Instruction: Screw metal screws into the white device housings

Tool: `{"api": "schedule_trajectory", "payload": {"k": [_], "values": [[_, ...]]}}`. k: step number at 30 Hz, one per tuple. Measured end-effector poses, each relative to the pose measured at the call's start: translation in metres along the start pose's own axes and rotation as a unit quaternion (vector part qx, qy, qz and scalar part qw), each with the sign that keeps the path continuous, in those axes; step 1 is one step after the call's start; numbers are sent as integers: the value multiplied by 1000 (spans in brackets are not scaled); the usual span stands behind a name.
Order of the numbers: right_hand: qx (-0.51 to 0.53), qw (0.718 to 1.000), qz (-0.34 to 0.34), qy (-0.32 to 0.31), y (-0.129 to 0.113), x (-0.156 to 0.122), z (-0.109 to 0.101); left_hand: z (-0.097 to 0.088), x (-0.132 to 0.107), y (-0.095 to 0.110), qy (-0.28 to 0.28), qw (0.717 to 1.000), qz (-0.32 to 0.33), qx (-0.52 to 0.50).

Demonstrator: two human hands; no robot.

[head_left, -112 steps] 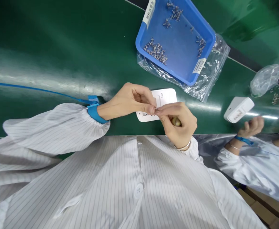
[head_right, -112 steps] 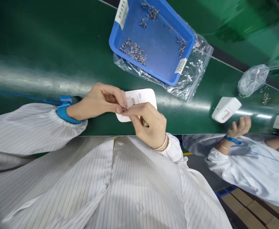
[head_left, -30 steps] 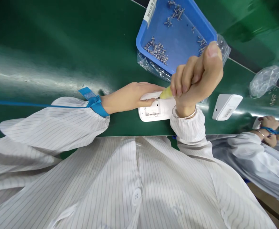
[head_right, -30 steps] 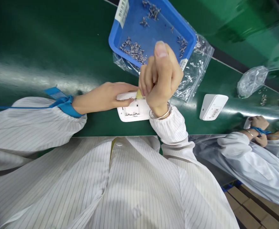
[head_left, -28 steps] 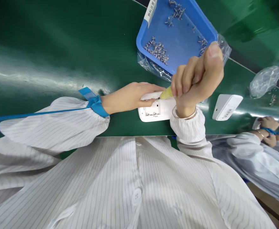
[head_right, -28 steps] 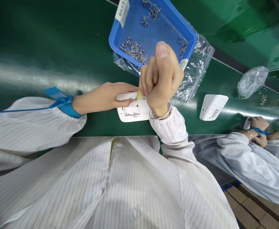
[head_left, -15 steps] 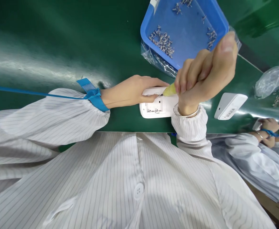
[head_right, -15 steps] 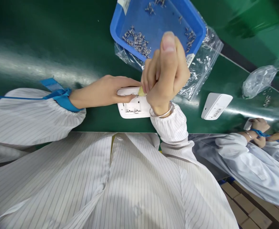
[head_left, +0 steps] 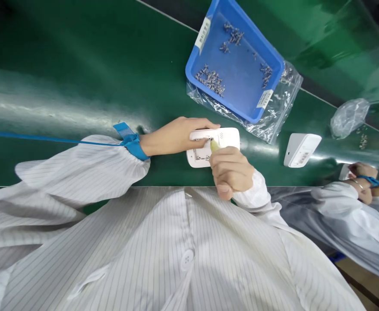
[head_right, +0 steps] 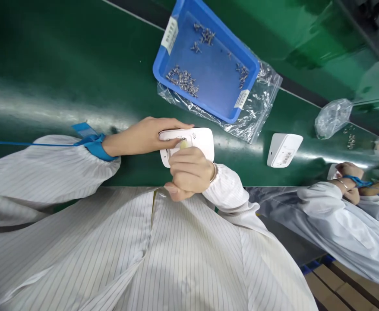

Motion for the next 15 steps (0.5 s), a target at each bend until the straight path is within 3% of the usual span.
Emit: {"api": "schedule_trajectory", "payload": {"k": [2,4,6,8,10,12,15], "values": [[-4,995,-42,87,-10,-10,-4,-2,-2,3,-11,1000,-1,-27],[-12,995,-28,93,-12,-22,1,-8,-4,12,3,997,12,-72],[-24,997,33,72,-7,-40,1,-15,-7,25,52,995,24,-81],[-81,986,137,55,3,-61,-13,-13,-7,38,95,995,27,-20],[-183,950,247,59,13,-83,-42,3,-4,50,95,991,32,84],[-302,896,322,41,18,-97,-73,25,1,56,78,979,38,185],[-409,844,345,-22,20,-101,-95,41,4,47,56,964,14,260]]}}
Point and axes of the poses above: each hand's wrist, its own x-axis towards the middle knuckle, its own z-axis out of the palm, y = z × x, the point moved 9 cm from there along x, towards the middle knuckle, and after that the axes turned 6 degrees about -y, right-handed, at the moved point
